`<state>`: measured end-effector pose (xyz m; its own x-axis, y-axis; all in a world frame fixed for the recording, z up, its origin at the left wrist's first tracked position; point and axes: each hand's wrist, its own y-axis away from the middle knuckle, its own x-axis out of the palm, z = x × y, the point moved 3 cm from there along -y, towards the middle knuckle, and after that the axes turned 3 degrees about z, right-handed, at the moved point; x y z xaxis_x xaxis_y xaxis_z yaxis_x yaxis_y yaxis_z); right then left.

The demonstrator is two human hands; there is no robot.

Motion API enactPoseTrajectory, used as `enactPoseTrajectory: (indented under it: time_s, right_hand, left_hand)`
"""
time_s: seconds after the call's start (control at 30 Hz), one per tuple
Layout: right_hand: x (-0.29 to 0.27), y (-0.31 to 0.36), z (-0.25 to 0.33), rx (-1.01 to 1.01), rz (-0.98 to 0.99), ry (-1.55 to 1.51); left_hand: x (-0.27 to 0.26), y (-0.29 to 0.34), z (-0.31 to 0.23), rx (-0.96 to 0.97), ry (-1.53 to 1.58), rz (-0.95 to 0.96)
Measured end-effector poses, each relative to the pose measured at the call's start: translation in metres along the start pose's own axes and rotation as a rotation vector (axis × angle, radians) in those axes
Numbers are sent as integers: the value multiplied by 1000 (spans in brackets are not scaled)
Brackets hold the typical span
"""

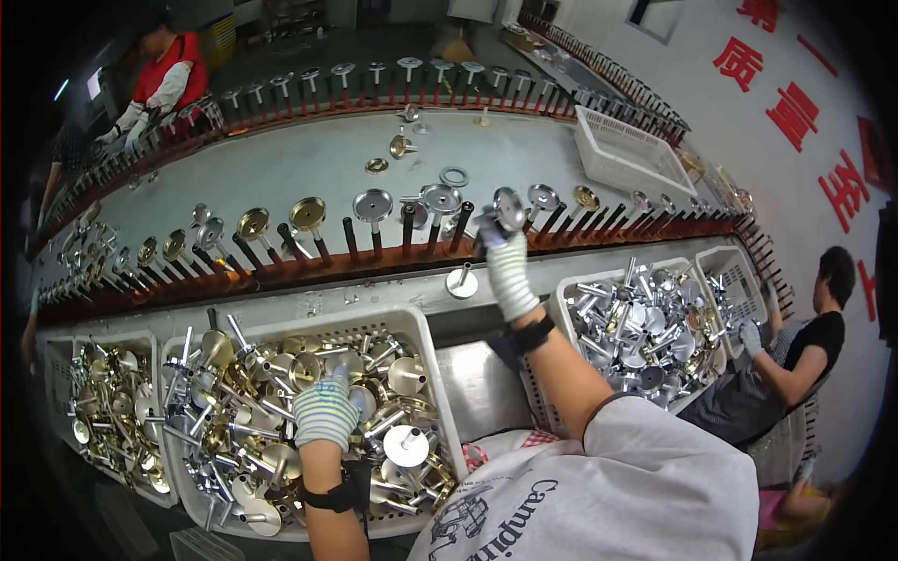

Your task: Manually loading and assembling lighting/lamp components onto a production line rack.

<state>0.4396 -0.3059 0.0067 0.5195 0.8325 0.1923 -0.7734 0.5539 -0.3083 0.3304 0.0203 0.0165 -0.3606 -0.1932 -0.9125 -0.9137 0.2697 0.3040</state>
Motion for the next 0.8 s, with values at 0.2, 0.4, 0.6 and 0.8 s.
enactPoseTrajectory:
  time_s: [0.2,0.4,0.6,0.8]
  right_hand:
    - [-14,-52,-50,125,111,239]
    - [19,-49,-58,1,380,779]
    - [65,27,15,-24,952,637]
    - [101,124,66,33,1428,283]
  left_hand:
    - [4,-9,11,28,89,-69]
    - [-28,1,8,127,1016,-429]
    - [-28,-4,23,89,1712,-519]
    - [-16,-7,2,258,1773,-297]
